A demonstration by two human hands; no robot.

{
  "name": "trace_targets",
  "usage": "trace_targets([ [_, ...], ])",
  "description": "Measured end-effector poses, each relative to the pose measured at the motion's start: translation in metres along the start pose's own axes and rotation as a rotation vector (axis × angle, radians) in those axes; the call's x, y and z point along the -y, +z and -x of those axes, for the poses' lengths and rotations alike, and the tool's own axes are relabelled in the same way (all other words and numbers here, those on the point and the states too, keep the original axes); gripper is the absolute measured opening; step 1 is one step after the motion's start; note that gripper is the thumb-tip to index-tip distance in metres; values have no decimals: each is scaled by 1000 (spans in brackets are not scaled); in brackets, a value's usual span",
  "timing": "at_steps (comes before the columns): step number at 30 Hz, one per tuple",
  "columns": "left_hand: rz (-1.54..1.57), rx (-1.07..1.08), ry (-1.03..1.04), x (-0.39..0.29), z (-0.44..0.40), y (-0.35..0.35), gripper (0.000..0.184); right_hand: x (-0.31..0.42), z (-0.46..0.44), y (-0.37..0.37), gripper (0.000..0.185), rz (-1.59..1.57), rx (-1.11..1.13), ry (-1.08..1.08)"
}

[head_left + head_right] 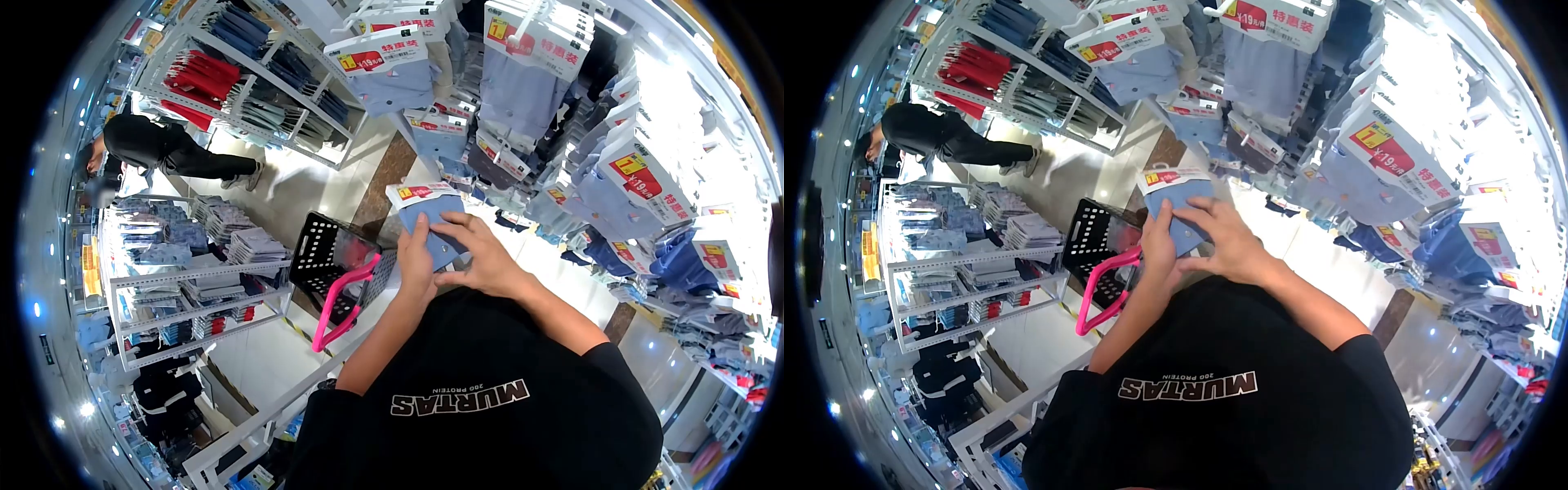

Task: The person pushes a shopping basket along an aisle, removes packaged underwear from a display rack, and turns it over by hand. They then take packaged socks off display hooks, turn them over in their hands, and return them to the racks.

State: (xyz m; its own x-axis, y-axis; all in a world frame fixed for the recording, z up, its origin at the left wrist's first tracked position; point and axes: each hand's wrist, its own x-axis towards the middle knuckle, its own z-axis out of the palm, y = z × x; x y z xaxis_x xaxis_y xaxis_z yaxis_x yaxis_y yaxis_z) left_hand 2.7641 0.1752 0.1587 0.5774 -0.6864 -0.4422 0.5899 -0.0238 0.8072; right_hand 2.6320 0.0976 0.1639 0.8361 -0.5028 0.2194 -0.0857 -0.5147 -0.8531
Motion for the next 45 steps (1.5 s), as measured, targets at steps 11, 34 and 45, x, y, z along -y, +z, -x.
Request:
trace_targets([
  [11, 327, 203, -46, 4, -4, 3, 46, -8, 7, 13, 23, -166, -290, 11],
  [34, 379, 323, -253, 14, -4, -41, 42, -37, -3, 9, 53, -995, -441, 563],
  [45, -164, 321, 40, 20, -8, -40, 24, -8, -33, -41, 35, -880, -647, 226],
])
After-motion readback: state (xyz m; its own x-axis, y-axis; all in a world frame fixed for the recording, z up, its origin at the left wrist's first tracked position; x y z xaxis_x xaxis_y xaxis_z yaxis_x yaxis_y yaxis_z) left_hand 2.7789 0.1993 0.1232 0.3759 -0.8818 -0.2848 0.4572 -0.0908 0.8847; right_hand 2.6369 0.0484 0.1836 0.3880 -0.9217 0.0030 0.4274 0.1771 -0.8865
